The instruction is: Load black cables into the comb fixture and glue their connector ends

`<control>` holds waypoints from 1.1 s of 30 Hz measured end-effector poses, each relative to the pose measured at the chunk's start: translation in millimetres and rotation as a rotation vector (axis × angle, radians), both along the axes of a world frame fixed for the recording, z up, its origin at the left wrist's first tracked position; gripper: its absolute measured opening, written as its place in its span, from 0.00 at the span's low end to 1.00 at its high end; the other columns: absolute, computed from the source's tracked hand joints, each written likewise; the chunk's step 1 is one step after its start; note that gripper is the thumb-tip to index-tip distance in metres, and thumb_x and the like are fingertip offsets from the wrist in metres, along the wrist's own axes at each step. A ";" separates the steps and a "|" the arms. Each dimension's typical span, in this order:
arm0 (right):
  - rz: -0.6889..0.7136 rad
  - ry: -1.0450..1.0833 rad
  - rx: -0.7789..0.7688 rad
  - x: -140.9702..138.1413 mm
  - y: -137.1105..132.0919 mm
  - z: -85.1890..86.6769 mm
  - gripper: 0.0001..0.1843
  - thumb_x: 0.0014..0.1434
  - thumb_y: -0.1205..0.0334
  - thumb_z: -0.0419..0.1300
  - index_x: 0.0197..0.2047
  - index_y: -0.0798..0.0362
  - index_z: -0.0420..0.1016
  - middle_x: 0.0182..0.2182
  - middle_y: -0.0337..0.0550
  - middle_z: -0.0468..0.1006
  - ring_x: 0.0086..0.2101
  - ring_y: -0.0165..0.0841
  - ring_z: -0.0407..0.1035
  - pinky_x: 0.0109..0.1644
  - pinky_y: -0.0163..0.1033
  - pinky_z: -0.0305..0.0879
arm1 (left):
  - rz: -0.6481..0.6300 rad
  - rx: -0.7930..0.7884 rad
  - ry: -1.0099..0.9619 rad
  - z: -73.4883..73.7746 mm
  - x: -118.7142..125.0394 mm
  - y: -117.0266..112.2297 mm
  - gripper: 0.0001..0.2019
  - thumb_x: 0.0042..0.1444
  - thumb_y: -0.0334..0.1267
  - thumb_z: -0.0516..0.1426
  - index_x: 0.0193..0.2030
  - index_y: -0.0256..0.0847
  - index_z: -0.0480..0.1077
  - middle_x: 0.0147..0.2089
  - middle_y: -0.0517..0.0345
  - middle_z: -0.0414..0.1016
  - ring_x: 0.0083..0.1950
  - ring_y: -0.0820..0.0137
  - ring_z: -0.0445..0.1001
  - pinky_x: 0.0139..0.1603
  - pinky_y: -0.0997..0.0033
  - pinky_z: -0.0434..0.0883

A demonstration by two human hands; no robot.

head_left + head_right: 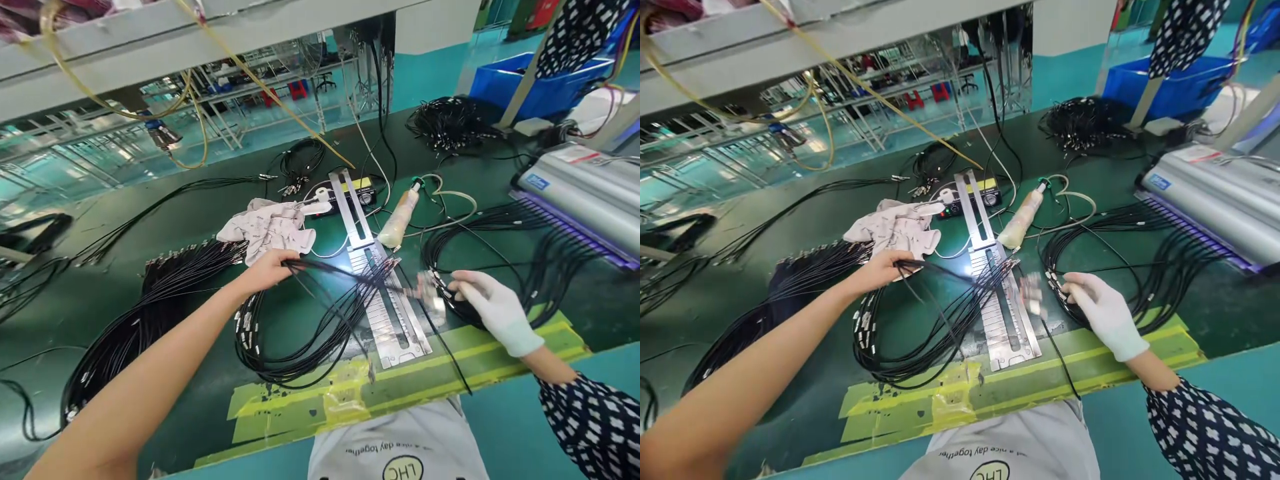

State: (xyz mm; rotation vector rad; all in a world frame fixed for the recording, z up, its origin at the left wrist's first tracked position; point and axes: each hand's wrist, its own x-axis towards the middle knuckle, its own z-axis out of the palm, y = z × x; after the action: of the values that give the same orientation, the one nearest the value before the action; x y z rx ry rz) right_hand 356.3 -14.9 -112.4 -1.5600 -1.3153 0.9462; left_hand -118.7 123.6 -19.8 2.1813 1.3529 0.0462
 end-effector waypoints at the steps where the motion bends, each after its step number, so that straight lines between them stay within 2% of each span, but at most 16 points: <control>1: 0.075 -0.091 -0.028 -5.4 -3.0 0.5 0.24 0.67 0.43 0.59 0.57 0.50 0.75 0.42 0.44 0.83 0.39 0.38 0.78 0.49 0.43 0.74 | 0.030 0.013 0.042 -2.7 -4.6 7.5 0.21 0.64 0.52 0.50 0.46 0.37 0.75 0.40 0.55 0.80 0.41 0.66 0.76 0.43 0.71 0.71; 3: 0.270 -0.352 -0.102 -22.5 -10.2 1.7 0.27 0.65 0.43 0.60 0.62 0.47 0.73 0.38 0.40 0.83 0.36 0.38 0.78 0.43 0.43 0.73 | 0.087 0.039 0.150 -14.8 -8.0 17.2 0.23 0.63 0.54 0.50 0.46 0.37 0.75 0.38 0.52 0.79 0.40 0.63 0.77 0.43 0.68 0.71; 5: 0.404 -0.645 -0.144 -45.6 -17.8 2.1 0.39 0.61 0.41 0.63 0.70 0.48 0.65 0.39 0.42 0.83 0.35 0.41 0.78 0.40 0.44 0.72 | 0.138 0.084 0.265 -32.6 -2.6 18.8 0.25 0.59 0.59 0.54 0.43 0.35 0.74 0.36 0.47 0.78 0.40 0.56 0.77 0.44 0.61 0.71; 8: 0.421 -0.946 -0.117 -84.0 -27.1 1.4 0.49 0.60 0.43 0.64 0.76 0.59 0.53 0.46 0.53 0.83 0.39 0.50 0.79 0.41 0.48 0.72 | 0.166 0.214 0.366 -58.0 21.4 10.2 0.28 0.54 0.60 0.59 0.46 0.33 0.71 0.45 0.35 0.77 0.51 0.43 0.75 0.52 0.48 0.69; 11: 0.433 -1.001 -0.126 -117.6 -34.2 2.3 0.47 0.63 0.47 0.60 0.76 0.64 0.51 0.42 0.54 0.83 0.38 0.50 0.79 0.39 0.47 0.71 | 0.107 0.319 0.354 -72.6 54.3 1.5 0.27 0.55 0.56 0.59 0.52 0.36 0.68 0.54 0.35 0.74 0.61 0.43 0.68 0.60 0.45 0.65; 15: 0.450 -0.944 -0.188 -138.0 -42.4 4.2 0.46 0.63 0.48 0.60 0.76 0.63 0.51 0.32 0.47 0.82 0.34 0.47 0.79 0.36 0.45 0.68 | 0.005 0.358 0.268 -77.2 82.8 4.1 0.27 0.56 0.47 0.59 0.59 0.38 0.65 0.56 0.40 0.73 0.60 0.50 0.69 0.59 0.54 0.67; 17: 0.467 -0.944 -0.215 -133.7 -44.3 5.9 0.47 0.64 0.47 0.60 0.77 0.61 0.49 0.30 0.45 0.81 0.32 0.46 0.78 0.35 0.44 0.66 | -0.018 0.356 0.223 -75.6 85.0 7.6 0.25 0.59 0.45 0.57 0.61 0.38 0.64 0.56 0.43 0.74 0.57 0.54 0.72 0.55 0.58 0.69; 19: 0.487 -0.984 -0.241 -123.4 -42.5 11.6 0.47 0.63 0.46 0.61 0.77 0.60 0.49 0.28 0.44 0.80 0.31 0.46 0.77 0.33 0.44 0.63 | -0.024 0.339 0.185 -71.4 82.0 10.1 0.19 0.64 0.45 0.53 0.58 0.40 0.66 0.51 0.47 0.76 0.51 0.59 0.75 0.48 0.62 0.69; 21: 0.514 -1.049 -0.209 -115.7 -35.4 23.2 0.44 0.62 0.47 0.64 0.74 0.57 0.56 0.29 0.43 0.80 0.31 0.46 0.76 0.32 0.44 0.61 | -0.030 0.318 0.152 -65.3 78.3 12.7 0.14 0.68 0.47 0.48 0.51 0.43 0.68 0.44 0.53 0.78 0.44 0.62 0.76 0.40 0.64 0.67; 23: 0.569 -1.085 -0.048 -119.6 -21.3 37.3 0.32 0.64 0.51 0.64 0.68 0.52 0.66 0.34 0.44 0.80 0.35 0.46 0.75 0.36 0.46 0.62 | -0.030 0.315 0.127 -59.2 77.0 17.7 0.14 0.69 0.48 0.47 0.46 0.43 0.69 0.39 0.55 0.77 0.40 0.62 0.76 0.37 0.65 0.63; 25: 0.698 -1.048 0.214 -139.0 -0.3 46.5 0.20 0.68 0.58 0.59 0.62 0.49 0.70 0.43 0.46 0.79 0.43 0.44 0.74 0.43 0.47 0.64 | -0.010 0.328 0.110 -53.8 78.1 25.1 0.14 0.69 0.47 0.47 0.43 0.43 0.68 0.37 0.54 0.76 0.40 0.61 0.75 0.35 0.66 0.60; 26: 0.802 -1.005 0.330 -153.1 12.3 47.6 0.20 0.68 0.63 0.58 0.62 0.50 0.70 0.48 0.47 0.78 0.48 0.44 0.72 0.47 0.48 0.64 | 0.005 0.334 0.104 -51.1 78.8 28.9 0.13 0.69 0.47 0.47 0.42 0.43 0.67 0.37 0.54 0.76 0.39 0.61 0.74 0.34 0.66 0.59; 28: 1.000 -0.946 0.497 -183.9 39.4 43.3 0.26 0.62 0.65 0.61 0.63 0.57 0.68 0.55 0.54 0.74 0.56 0.47 0.66 0.57 0.51 0.62 | 0.028 0.332 0.092 -43.9 78.4 33.8 0.12 0.69 0.46 0.48 0.40 0.42 0.66 0.34 0.55 0.74 0.37 0.63 0.73 0.34 0.66 0.57; 29: 1.063 -0.939 0.517 -197.7 52.6 39.6 0.28 0.59 0.64 0.63 0.62 0.60 0.68 0.54 0.56 0.74 0.57 0.49 0.65 0.61 0.54 0.60 | 0.033 0.325 0.089 -38.3 76.5 34.2 0.13 0.69 0.47 0.47 0.39 0.43 0.65 0.32 0.56 0.72 0.35 0.64 0.72 0.33 0.67 0.57; 30: 1.114 -0.955 0.518 -208.9 64.5 36.3 0.25 0.58 0.64 0.64 0.58 0.61 0.71 0.50 0.55 0.75 0.54 0.49 0.67 0.62 0.56 0.58 | 0.032 0.312 0.080 -31.2 73.4 32.8 0.14 0.69 0.47 0.47 0.38 0.43 0.65 0.31 0.58 0.71 0.34 0.65 0.71 0.33 0.67 0.56; 33: 1.225 -1.016 0.507 -225.9 83.8 35.3 0.09 0.62 0.63 0.60 0.44 0.57 0.74 0.40 0.50 0.75 0.42 0.45 0.72 0.54 0.56 0.65 | -0.005 0.234 0.002 -2.5 58.2 21.1 0.15 0.70 0.49 0.46 0.37 0.43 0.64 0.28 0.62 0.67 0.30 0.69 0.68 0.33 0.68 0.57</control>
State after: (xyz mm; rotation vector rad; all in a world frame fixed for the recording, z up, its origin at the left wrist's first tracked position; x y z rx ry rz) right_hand 130.4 68.9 -77.1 -0.6565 -3.0883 0.2799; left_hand -60.5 144.6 -22.3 2.3758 1.4035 0.2105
